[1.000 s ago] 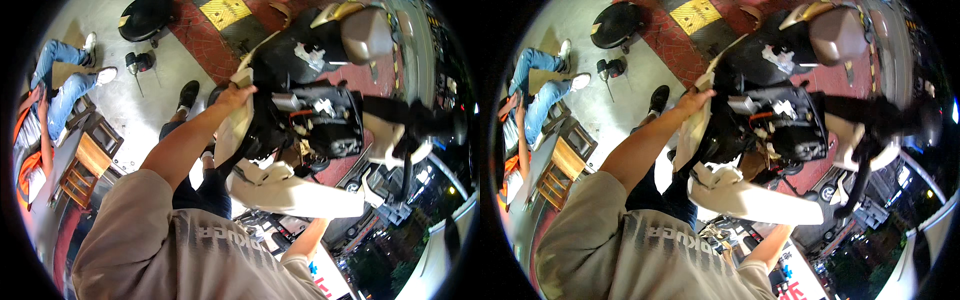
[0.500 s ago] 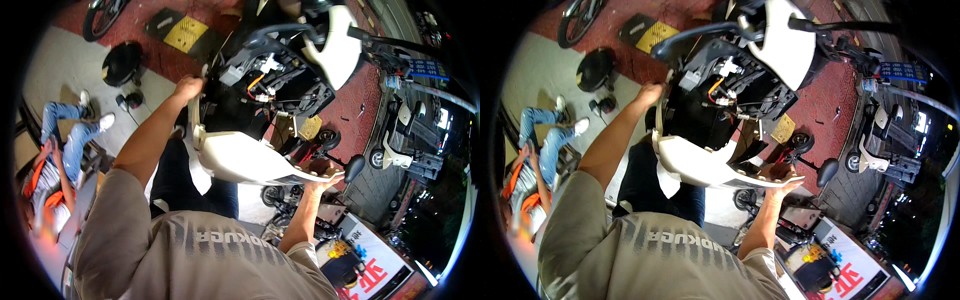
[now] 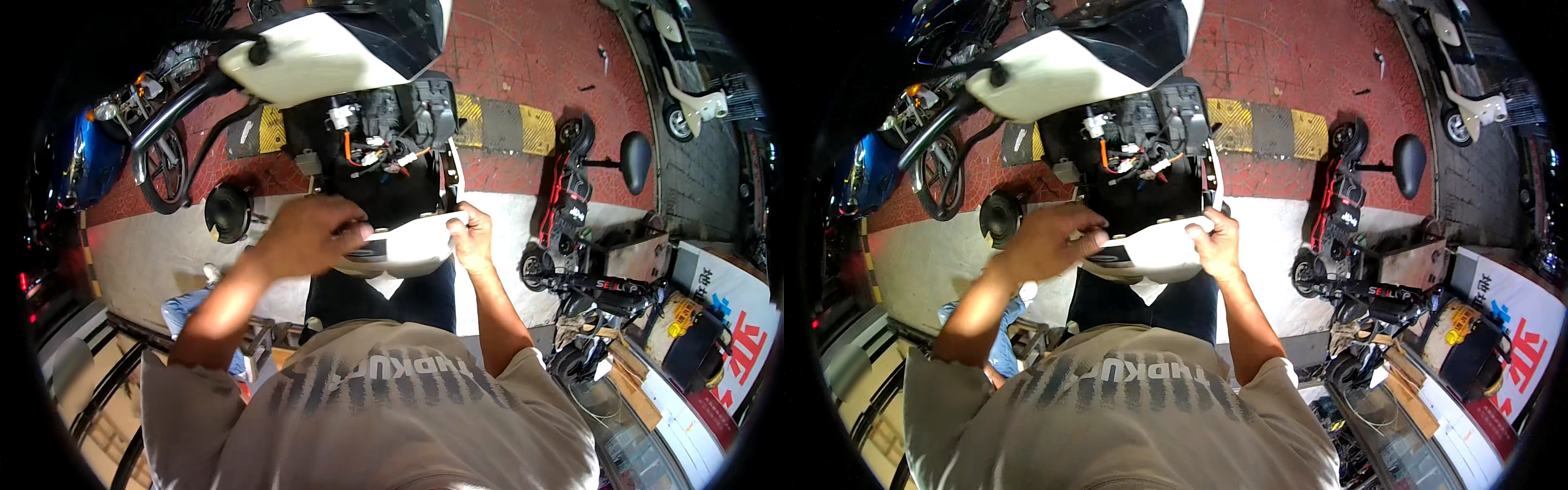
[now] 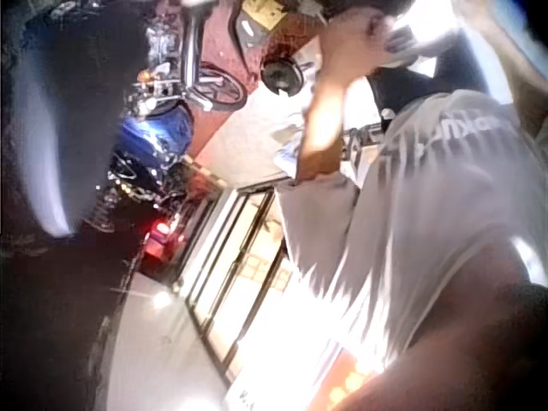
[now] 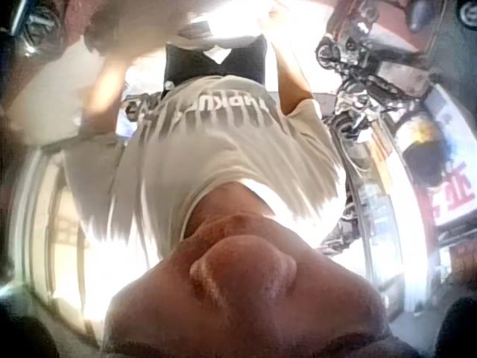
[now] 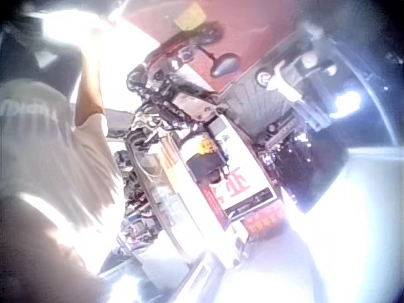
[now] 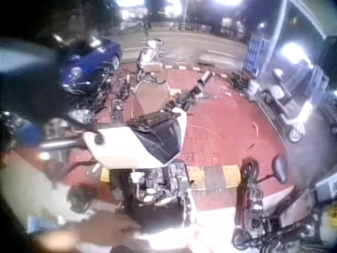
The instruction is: The person removes screws from the scooter's body panel using a power drill, pulls the panel away by hand, and disconnects several electrical wire connectors from the internal assembly.
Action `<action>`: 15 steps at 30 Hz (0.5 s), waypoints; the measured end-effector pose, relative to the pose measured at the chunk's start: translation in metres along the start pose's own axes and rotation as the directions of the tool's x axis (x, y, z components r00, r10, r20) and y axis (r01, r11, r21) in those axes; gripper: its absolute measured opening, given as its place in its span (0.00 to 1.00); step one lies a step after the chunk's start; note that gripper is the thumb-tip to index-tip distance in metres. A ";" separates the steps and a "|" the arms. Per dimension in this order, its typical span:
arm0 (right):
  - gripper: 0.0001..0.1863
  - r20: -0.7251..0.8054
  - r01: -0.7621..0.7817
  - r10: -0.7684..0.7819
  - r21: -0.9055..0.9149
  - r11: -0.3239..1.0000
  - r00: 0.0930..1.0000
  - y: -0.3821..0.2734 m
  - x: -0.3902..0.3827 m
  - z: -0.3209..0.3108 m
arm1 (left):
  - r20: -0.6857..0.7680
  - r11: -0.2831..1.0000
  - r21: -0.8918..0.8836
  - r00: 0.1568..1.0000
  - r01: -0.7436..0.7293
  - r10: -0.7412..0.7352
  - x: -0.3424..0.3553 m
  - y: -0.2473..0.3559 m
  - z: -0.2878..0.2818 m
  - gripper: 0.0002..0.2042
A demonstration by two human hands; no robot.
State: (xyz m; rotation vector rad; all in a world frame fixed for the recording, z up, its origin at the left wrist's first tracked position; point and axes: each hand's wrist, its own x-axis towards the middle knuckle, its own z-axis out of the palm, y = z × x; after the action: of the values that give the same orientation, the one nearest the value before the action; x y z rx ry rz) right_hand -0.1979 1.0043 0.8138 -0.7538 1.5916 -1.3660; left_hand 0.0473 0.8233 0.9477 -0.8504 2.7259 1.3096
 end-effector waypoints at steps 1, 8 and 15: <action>0.23 0.059 0.030 -0.028 -0.033 0.999 0.998 0.005 0.002 0.001 | -0.076 0.998 0.059 0.997 0.027 -0.022 -0.007 0.018 0.018 0.19; 0.26 0.659 0.099 -0.003 -0.107 0.989 0.752 0.003 0.068 -0.063 | -0.316 0.943 0.231 0.935 0.241 -0.161 0.026 0.066 0.083 0.11; 0.32 0.708 0.284 0.529 -0.687 0.669 0.467 0.077 0.200 -0.009 | -0.317 0.957 0.232 0.944 0.172 -0.093 0.045 0.076 0.086 0.12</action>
State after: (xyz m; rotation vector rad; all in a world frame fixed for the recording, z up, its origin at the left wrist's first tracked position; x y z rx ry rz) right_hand -0.2839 0.8495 0.6923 -1.4805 1.1787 0.0681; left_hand -0.0457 0.9029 0.9360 -1.2734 2.9061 0.8340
